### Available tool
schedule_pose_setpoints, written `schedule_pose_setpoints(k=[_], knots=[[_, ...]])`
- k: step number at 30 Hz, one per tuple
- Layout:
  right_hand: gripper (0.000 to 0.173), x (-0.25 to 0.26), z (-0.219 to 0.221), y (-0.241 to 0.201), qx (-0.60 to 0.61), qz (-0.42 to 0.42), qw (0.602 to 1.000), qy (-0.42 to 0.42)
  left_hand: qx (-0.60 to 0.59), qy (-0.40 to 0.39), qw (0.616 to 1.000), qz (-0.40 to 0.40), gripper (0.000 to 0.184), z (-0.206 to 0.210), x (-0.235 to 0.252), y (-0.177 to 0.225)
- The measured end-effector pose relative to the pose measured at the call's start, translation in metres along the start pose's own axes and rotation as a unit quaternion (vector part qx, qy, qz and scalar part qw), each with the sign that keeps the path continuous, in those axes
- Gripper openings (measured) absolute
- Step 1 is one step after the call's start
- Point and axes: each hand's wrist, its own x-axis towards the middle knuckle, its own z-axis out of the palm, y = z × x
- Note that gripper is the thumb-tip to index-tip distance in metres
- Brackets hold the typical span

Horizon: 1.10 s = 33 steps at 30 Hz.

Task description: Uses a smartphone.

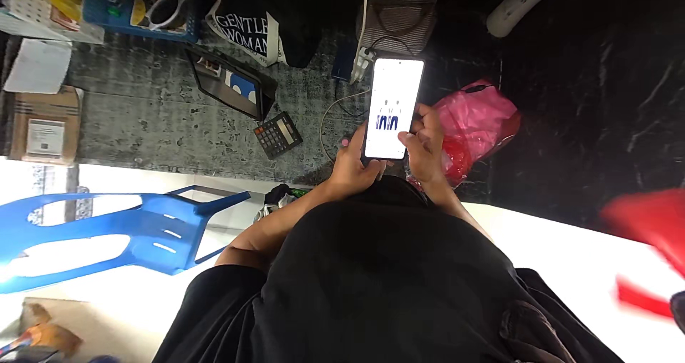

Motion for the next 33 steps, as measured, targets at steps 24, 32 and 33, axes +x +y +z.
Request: schedule_pose_setpoints(k=[24, 32, 33], knots=[[0.051, 0.002, 0.0, -0.005, 0.007, 0.002, 1.0, 0.009, 0.006, -0.004, 1.0, -0.007, 0.073, 0.001, 0.0, 0.003], [0.053, 0.003, -0.001, -0.004, 0.005, -0.006, 1.0, 0.004, 0.01, -0.003, 1.0, -0.017, 0.074, 0.001, 0.0, 0.005], [0.053, 0.003, -0.001, -0.003, 0.007, -0.005, 1.0, 0.005, 0.012, -0.003, 1.0, -0.017, 0.074, 0.001, 0.0, 0.004]])
